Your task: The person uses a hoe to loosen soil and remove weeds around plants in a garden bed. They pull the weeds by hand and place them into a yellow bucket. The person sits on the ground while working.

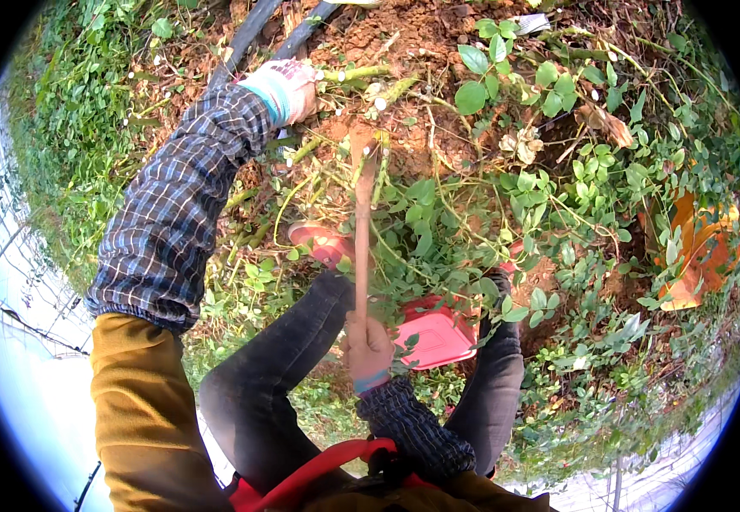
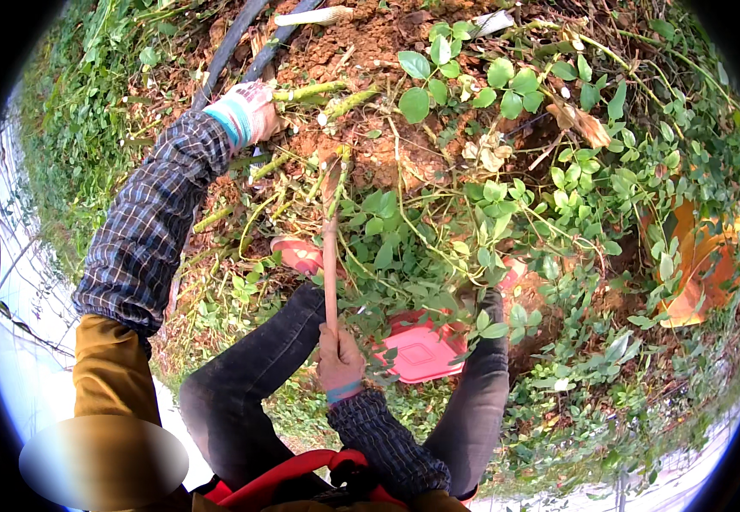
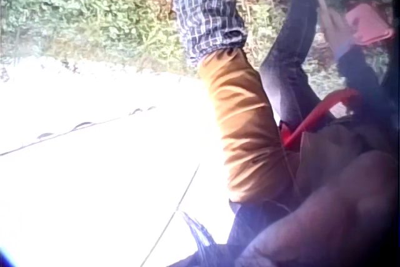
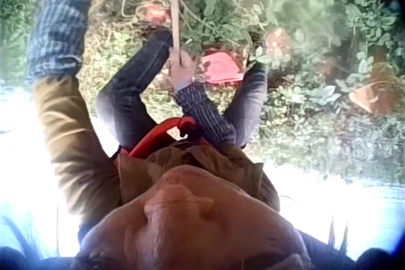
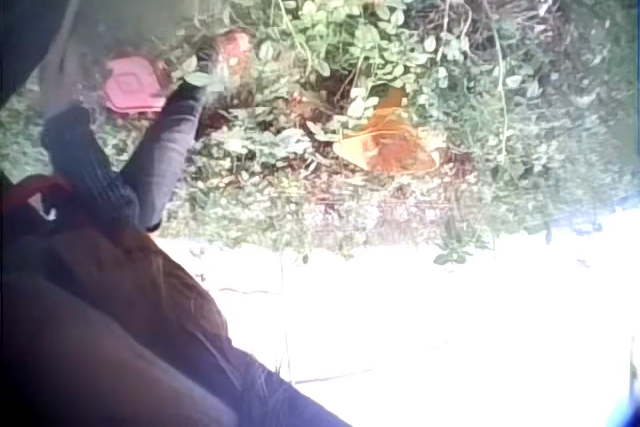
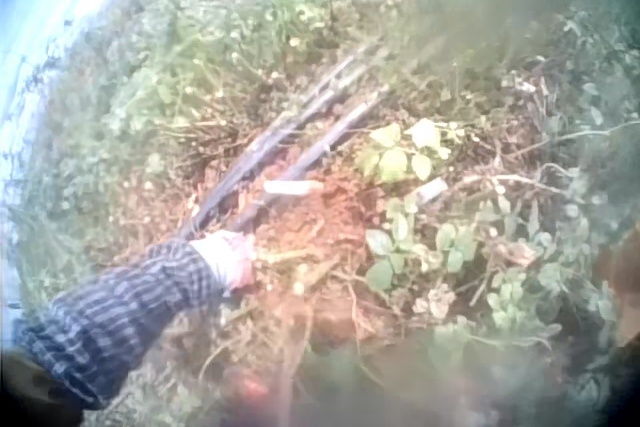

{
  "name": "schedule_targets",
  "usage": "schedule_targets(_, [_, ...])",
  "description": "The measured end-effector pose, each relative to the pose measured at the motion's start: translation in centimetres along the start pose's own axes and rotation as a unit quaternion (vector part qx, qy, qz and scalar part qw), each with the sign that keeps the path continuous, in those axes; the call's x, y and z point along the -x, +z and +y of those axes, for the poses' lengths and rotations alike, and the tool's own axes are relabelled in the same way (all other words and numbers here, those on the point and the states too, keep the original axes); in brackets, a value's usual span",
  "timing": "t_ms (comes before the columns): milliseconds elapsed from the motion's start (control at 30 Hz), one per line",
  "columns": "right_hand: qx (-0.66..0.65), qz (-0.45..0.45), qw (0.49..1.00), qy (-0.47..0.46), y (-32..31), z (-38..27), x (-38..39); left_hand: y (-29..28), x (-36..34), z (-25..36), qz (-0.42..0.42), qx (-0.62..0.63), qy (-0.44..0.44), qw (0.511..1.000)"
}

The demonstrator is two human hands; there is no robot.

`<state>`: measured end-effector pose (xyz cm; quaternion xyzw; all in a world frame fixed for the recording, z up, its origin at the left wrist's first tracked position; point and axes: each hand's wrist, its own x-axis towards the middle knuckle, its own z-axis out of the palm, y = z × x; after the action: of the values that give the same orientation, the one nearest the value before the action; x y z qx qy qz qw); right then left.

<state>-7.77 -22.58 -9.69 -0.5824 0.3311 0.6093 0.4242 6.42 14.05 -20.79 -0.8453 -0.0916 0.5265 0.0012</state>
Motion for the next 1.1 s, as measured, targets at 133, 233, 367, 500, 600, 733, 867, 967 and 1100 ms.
schedule_targets(133, [-0.028, -0.004, 0.996, -0.09, -0.9, 3.6, -5.4, -1.4, 0.7, 1.2, 0.005, 0.031, -0.023, 0.999])
schedule_targets(233, [0.085, 0.039, 0.983, -0.157, -1.7, 4.9, -8.9, 0.1, 0.3, 0.4, 0.033, 0.044, -0.025, 0.998])
schedule_targets(367, [0.202, 0.057, 0.93, -0.302, -3.2, 1.9, -12.3, -0.1, 0.4, 0.7, 0.053, 0.038, -0.029, 0.997])
schedule_targets(500, [0.009, -0.028, 0.99, -0.141, -1.9, -2.9, -12.6, -1.2, 1.1, 1.5, 0.09, 0.077, -0.039, 0.992])
schedule_targets(600, [0.041, -0.007, 0.983, -0.179, -1.7, -3.1, -12.9, 1.8, 0.8, -1.3, 0.166, 0.117, -0.024, 0.979])
schedule_targets(733, [0.092, -0.017, 0.991, -0.093, -3.9, -2.2, -11.8, -0.8, 1.3, 0.7, 0.099, 0.159, -0.101, 0.977])
schedule_targets(867, [0.129, 0.011, 0.98, -0.151, -7.1, 0.1, -8.6, -0.7, 1.5, -1.8, 0.245, 0.212, -0.215, 0.921])
schedule_targets(967, [0.152, 0.012, 0.985, -0.081, -8.1, -0.9, -7.1, -0.1, 1.5, -1.3, 0.266, 0.237, -0.086, 0.93])
schedule_targets(1100, [0.198, -0.019, 0.978, -0.068, -10.6, -1.1, -5.4, -2.1, 1.2, 2.7, 0.153, 0.135, 0.015, 0.979])
